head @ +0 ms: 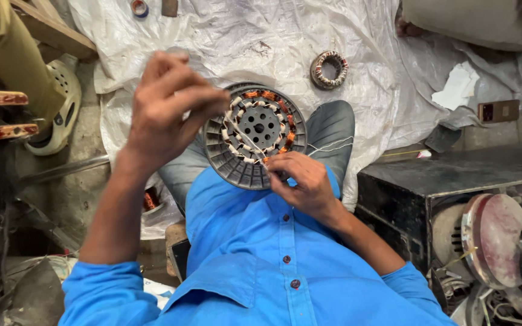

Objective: The person sits cross-legged on the floor and uses a white string to tie and secure copper windings on a motor stator. They repeatedly wrap the string around the windings and pull it tight to hold them in place.

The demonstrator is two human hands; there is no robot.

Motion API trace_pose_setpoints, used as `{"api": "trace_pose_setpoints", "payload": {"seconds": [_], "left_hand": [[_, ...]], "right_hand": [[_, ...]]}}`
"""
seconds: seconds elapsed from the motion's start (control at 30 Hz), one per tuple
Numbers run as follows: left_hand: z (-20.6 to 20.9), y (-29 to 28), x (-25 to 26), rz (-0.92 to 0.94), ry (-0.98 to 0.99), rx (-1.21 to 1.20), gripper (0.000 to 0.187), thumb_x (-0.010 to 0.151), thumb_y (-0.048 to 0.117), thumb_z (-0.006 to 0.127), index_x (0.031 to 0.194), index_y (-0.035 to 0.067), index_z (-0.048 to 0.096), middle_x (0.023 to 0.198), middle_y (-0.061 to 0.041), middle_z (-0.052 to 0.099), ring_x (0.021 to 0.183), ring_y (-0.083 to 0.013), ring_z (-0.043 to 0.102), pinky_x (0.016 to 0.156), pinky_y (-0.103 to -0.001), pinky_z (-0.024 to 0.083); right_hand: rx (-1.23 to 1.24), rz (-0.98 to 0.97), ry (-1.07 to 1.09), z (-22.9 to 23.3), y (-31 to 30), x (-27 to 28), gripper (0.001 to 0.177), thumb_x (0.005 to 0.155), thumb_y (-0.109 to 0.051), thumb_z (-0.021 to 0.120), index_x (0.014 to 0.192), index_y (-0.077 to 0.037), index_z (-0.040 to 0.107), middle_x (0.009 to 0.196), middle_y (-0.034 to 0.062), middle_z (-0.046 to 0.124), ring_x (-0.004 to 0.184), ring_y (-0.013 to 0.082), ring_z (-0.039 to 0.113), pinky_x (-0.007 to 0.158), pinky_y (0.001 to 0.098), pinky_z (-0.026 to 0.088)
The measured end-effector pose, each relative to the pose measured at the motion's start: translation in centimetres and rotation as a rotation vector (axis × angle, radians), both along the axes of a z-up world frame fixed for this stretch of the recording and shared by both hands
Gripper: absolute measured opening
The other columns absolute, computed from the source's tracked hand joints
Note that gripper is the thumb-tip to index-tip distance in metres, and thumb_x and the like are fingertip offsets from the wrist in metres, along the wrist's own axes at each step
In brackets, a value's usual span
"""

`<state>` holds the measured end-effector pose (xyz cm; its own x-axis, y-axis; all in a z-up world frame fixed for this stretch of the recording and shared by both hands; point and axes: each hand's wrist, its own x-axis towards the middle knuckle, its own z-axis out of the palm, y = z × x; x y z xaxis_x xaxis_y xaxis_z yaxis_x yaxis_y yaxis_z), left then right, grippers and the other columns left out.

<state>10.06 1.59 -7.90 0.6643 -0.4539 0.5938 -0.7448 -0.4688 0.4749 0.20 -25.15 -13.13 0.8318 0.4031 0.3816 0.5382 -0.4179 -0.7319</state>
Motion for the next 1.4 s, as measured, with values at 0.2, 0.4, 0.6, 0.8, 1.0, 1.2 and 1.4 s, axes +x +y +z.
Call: {"api": "trace_pose_setpoints", "payload": {"seconds": [0.2,0.4,0.6,0.8,1.0,1.2,1.4], "left_hand": [[-5.1,-3.1,-3.4,0.304,-0.063,-0.233,0.025,0.096,0.004,0.085,0.114,0.013,0.071,0.111,-0.003,0.063,0.107,-0.025,0.056,0.093,-0.038,0.044],[-8.5,-4.6,-9.2,0.248,0.022,-0.133,0.026,0.085,0.015,0.088,0.104,0.012,0.071,0.103,-0.002,0.062,0.101,-0.0237,0.054,0.093,-0.044,0.041],[-9.7,-5.8,-10.3,0.27,0.041,-0.174,0.028,0.082,0.012,0.086,0.104,0.011,0.069,0.11,-0.002,0.063,0.108,-0.0276,0.053,0.101,-0.047,0.044],[-10.2,-6.2,-10.6,0.261,0.018,-0.185,0.028,0.084,0.011,0.087,0.106,0.011,0.069,0.112,-0.003,0.061,0.109,-0.0282,0.053,0.101,-0.047,0.045],[-10.4,-6.1,-11.1,0.277,0.037,-0.188,0.028,0.085,0.014,0.088,0.105,0.012,0.069,0.114,-0.005,0.059,0.111,-0.0291,0.052,0.101,-0.046,0.046],[-10.3,-6.0,-10.7,0.282,0.023,-0.177,0.029,0.084,0.015,0.09,0.105,0.013,0.069,0.113,-0.004,0.059,0.111,-0.0286,0.052,0.1,-0.045,0.046],[-10.7,-6.2,-11.0,0.293,0.016,-0.189,0.031,0.087,0.014,0.09,0.11,0.013,0.069,0.117,-0.007,0.057,0.113,-0.0291,0.054,0.099,-0.044,0.048]], "right_hand": [[0.09,-0.047,0.195,-0.4,-0.7,-0.6,0.016,0.083,0.004,0.078,0.095,-0.002,0.068,0.101,0.0105,0.077,0.079,0.0179,0.073,0.069,0.0284,0.059],[-0.028,0.077,0.012,0.0,-0.7,-0.5,0.022,0.078,0.004,0.08,0.094,-0.004,0.067,0.103,0.0067,0.073,0.089,0.0225,0.07,0.077,0.0341,0.056],[-0.162,0.243,-0.112,1.5,-0.1,3.1,0.021,0.08,-0.003,0.083,0.095,-0.005,0.07,0.097,0.007,0.07,0.084,0.0243,0.066,0.073,0.0365,0.054],[-0.184,0.3,-0.071,2.3,-0.2,5.3,0.018,0.088,-0.008,0.082,0.1,-0.004,0.07,0.097,0.0082,0.066,0.085,0.024,0.066,0.07,0.035,0.054],[-0.202,0.224,0.023,2.1,-0.1,5.5,0.018,0.086,-0.009,0.08,0.101,-0.004,0.072,0.09,0.0084,0.06,0.08,0.0242,0.064,0.069,0.0368,0.053],[-0.206,0.233,0.01,1.8,-0.1,5.9,0.017,0.089,-0.011,0.079,0.102,-0.005,0.07,0.091,0.0078,0.061,0.081,0.0254,0.064,0.071,0.0375,0.053],[-0.237,0.175,0.019,1.5,0.0,5.5,0.018,0.085,-0.012,0.082,0.098,-0.005,0.071,0.086,0.0087,0.058,0.079,0.0257,0.062,0.069,0.0385,0.052]]}}
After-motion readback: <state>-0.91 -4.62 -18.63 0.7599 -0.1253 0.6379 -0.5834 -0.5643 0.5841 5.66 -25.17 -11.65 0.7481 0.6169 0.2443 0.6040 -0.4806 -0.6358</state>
